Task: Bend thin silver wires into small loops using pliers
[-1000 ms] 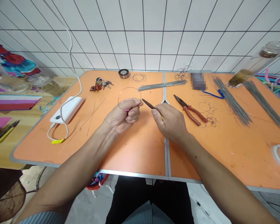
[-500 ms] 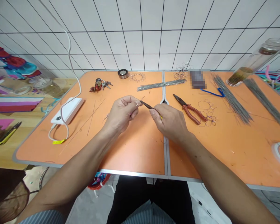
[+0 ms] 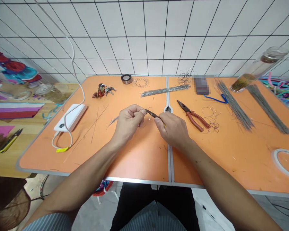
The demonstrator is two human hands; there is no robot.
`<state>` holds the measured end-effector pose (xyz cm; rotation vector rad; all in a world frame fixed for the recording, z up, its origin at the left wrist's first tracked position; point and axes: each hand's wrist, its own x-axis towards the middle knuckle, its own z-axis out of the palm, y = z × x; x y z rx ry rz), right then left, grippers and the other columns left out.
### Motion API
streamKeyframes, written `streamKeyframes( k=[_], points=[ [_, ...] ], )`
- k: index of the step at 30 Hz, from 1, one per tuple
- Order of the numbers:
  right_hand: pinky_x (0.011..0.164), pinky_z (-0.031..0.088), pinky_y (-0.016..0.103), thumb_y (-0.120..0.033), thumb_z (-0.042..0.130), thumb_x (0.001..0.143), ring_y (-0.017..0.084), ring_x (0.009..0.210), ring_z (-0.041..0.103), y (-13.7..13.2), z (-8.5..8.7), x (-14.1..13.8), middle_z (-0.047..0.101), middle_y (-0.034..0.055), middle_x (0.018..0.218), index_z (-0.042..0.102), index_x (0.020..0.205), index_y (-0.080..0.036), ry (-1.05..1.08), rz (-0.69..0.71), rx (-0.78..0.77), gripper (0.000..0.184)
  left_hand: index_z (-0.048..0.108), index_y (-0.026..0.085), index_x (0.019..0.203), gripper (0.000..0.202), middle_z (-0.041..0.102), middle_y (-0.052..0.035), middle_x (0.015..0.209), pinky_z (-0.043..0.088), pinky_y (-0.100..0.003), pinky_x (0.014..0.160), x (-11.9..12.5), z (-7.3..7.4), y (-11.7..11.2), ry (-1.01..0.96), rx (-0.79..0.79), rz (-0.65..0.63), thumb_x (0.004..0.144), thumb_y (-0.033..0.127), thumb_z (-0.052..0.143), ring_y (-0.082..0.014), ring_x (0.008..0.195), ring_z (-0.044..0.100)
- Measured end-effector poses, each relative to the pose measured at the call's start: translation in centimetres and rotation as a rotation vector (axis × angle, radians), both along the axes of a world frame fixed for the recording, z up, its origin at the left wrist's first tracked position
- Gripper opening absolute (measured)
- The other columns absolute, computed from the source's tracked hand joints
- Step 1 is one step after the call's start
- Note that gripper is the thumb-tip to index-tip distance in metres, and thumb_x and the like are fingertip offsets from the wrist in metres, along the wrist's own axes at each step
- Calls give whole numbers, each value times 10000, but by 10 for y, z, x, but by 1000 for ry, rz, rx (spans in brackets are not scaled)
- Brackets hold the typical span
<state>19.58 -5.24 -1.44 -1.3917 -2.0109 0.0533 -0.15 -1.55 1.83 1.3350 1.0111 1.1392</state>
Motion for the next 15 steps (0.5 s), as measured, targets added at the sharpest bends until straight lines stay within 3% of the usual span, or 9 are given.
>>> streamKeyframes(
  k=[15],
  points=[
    [707,379,362,-346,427,1153,209,736,543,4,-4,6,600,29,756,555,851,-251,-69,47,74,342,640,195,755,198,520,61,540,296,-234,518,-2,0,3,-132,-151,-98,881,319,730,-78,489,400]
  ],
)
